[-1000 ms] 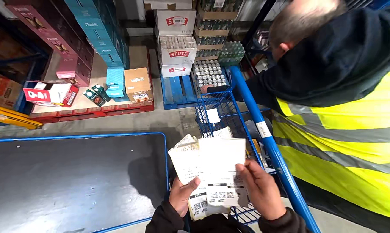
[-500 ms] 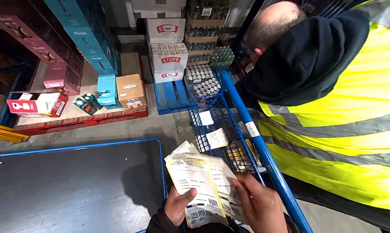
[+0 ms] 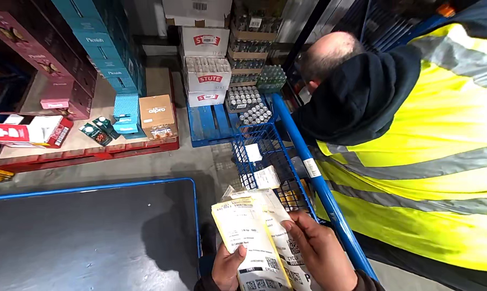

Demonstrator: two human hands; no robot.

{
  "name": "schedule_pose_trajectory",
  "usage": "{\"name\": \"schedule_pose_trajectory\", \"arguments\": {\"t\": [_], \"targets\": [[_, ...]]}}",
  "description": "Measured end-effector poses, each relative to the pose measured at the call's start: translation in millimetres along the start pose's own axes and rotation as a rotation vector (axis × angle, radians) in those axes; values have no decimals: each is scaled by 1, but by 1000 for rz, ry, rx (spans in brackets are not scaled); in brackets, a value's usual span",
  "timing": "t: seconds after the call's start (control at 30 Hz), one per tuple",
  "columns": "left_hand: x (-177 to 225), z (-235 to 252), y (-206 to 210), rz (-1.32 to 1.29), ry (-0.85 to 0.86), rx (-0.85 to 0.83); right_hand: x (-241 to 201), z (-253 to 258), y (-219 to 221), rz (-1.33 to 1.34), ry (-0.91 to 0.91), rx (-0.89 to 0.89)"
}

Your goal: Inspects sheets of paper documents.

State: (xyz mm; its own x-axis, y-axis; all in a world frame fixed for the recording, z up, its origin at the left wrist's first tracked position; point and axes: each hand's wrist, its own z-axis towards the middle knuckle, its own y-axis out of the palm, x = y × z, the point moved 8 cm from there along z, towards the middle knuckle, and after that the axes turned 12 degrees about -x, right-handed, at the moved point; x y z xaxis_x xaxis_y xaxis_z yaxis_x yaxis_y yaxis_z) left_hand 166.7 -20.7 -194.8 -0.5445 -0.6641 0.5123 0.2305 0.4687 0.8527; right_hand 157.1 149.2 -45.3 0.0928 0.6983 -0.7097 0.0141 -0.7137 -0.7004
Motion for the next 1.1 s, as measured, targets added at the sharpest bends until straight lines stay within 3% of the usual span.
{"name": "schedule_pose_trajectory", "arguments": {"t": [0.13, 0.23, 0.4, 0.67, 0.8, 1.0, 1.1], "targets": [[4, 3, 12, -14, 20, -16, -13, 4, -7, -70, 63, -124], [-7, 9, 14, -91, 50, -91, -6, 11, -6, -167, 47, -122], [-14, 13, 11, -211, 26, -53, 8, 21, 1, -107, 130, -154], [-1, 19, 21, -195, 98, -87, -43, 4, 6, -252, -68, -42], [3, 22, 30, -194, 124, -207, -58, -5, 1, -326, -104, 6], [-4, 24, 35, -226, 111, -284, -37, -5, -2, -312, -34, -48], [-15, 23, 30, -226, 51, -189, -18, -3, 0, -309, -14, -49]]}}
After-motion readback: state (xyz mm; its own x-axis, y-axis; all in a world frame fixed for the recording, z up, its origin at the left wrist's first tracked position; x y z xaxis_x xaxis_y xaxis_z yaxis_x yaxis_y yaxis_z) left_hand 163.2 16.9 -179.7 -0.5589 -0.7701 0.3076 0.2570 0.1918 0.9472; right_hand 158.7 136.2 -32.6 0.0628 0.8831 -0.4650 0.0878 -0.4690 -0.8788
